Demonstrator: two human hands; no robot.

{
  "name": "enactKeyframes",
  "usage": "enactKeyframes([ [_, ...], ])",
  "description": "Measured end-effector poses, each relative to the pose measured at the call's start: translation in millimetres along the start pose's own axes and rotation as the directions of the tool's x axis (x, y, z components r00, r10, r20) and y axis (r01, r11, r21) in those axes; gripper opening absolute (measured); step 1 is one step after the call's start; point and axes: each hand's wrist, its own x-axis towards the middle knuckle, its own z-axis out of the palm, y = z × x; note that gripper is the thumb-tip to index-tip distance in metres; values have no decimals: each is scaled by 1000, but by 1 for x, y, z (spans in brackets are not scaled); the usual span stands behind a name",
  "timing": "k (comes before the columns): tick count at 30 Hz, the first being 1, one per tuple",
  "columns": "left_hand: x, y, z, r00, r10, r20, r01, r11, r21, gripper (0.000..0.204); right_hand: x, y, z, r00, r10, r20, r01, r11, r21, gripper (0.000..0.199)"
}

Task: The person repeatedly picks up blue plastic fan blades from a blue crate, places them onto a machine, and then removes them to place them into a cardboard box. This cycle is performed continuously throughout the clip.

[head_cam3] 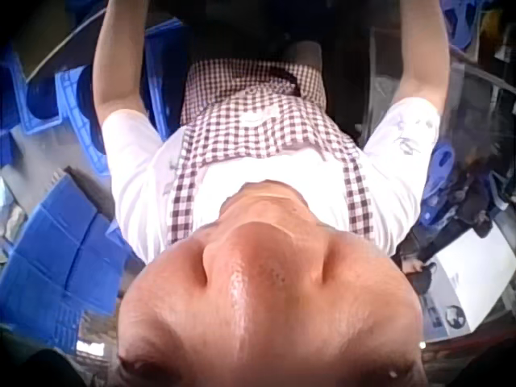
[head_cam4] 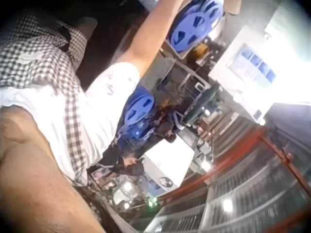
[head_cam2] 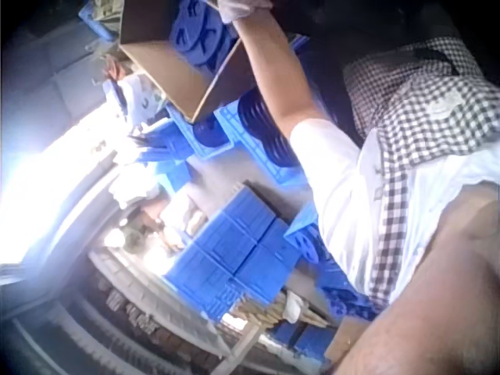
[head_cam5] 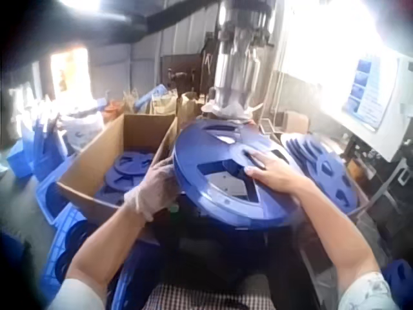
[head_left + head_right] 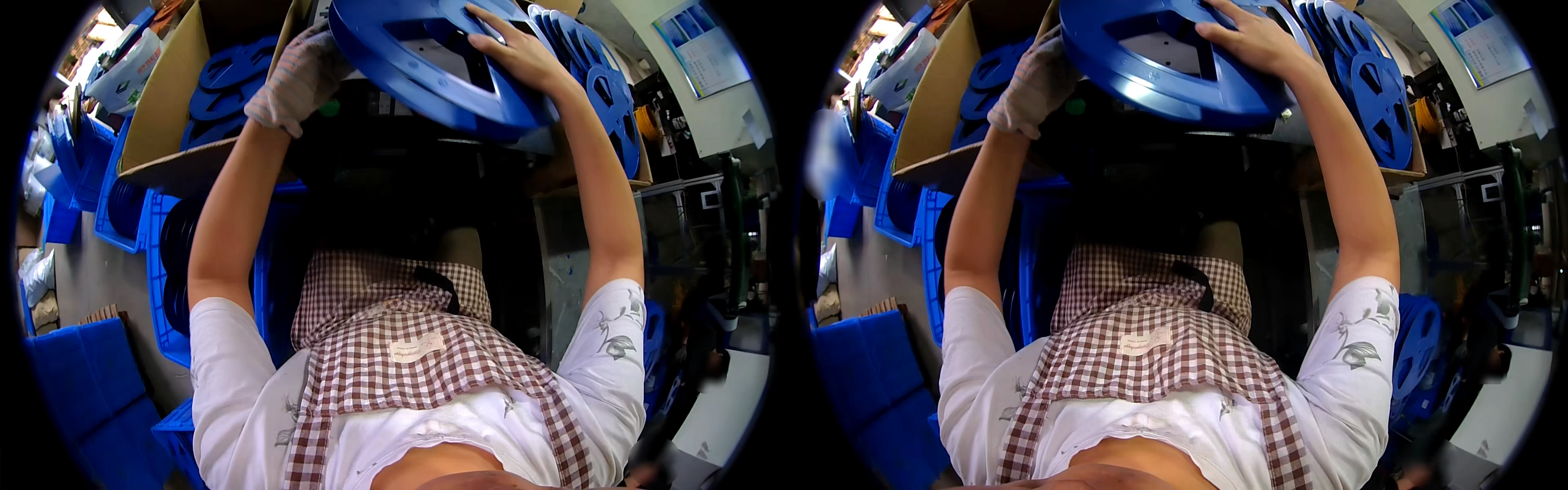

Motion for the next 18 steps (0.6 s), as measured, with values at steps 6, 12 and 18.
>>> enactKeyframes([
  [6,68,2,-36,960,-123,-251,96,989,-116,33,116,20,24,980,137,146,-132,990,-43,73],
  [12,58,12,-49,983,137,123,-89,-233,968,20,140,17,32,989,86,124,-69,989,-132,76],
  [18,25,45,-41,982,157,-108,14,507,862,35,81,-30,-40,991,-90,-100,30,872,-489,72],
])
